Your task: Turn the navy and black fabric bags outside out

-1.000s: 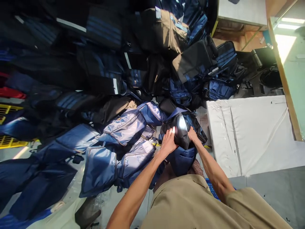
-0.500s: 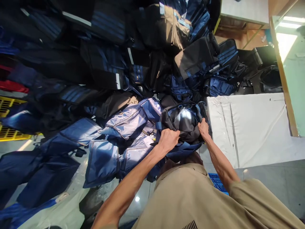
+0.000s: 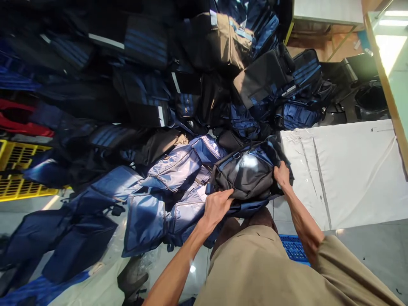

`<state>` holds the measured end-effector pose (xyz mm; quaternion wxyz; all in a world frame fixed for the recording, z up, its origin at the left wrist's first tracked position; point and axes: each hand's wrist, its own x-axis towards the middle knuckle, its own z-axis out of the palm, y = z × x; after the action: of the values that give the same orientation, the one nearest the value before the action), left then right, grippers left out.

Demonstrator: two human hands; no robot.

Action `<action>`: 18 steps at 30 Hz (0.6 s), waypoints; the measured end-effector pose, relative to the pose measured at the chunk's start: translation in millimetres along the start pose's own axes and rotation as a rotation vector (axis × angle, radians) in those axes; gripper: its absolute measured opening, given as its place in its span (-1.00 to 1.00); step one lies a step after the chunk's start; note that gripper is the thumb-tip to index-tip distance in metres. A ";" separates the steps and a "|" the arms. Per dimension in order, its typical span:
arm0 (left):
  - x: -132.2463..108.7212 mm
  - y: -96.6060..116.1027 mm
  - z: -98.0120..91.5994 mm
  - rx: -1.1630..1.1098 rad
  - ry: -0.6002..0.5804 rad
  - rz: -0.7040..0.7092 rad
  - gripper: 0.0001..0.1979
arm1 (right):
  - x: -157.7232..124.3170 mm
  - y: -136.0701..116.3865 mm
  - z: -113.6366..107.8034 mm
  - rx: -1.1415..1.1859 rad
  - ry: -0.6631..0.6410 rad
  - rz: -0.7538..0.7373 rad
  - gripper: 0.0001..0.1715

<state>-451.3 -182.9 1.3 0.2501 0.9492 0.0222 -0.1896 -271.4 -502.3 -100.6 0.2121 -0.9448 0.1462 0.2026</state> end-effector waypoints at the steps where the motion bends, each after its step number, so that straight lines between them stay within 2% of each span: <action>1: -16.3 -9.5 2.4 -0.030 0.026 -0.005 -0.58 | -11.7 0.6 -16.5 0.038 0.069 -0.039 -0.56; 3: -44.4 -28.2 13.3 -0.062 0.037 -0.048 -0.44 | -38.5 -1.7 -39.6 0.117 0.178 -0.119 -0.55; 5: -59.1 -41.9 32.7 -0.057 -0.020 -0.162 -0.34 | -62.9 -9.9 -43.9 0.179 0.201 -0.183 -0.50; 7: -56.2 -47.1 57.4 -0.022 -0.142 -0.306 -0.31 | -77.1 -20.6 -31.7 0.239 0.123 -0.192 -0.46; 10: -29.1 -43.3 87.4 0.055 -0.271 -0.415 -0.38 | -76.2 -31.8 -8.7 0.352 -0.108 -0.135 -0.52; 12: -11.3 -41.7 94.0 0.084 -0.277 -0.404 -0.43 | -70.3 -34.5 -5.9 0.384 -0.166 -0.109 -0.58; 14: -4.2 -46.5 92.3 0.087 -0.242 -0.381 -0.43 | -69.9 -36.0 -12.5 0.371 -0.114 -0.117 -0.58; 16: -8.9 -56.2 90.6 0.084 -0.202 -0.373 -0.40 | -77.3 -38.9 -18.0 0.361 -0.057 -0.150 -0.54; 18: -19.9 -64.7 94.7 0.101 -0.190 -0.397 -0.38 | -88.0 -44.2 -14.3 0.374 -0.054 -0.192 -0.47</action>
<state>-511.7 -171.0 -97.5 0.1610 0.9155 0.1754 -0.3244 -327.9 -453.9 -34.5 0.4058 -0.8929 0.0846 0.1759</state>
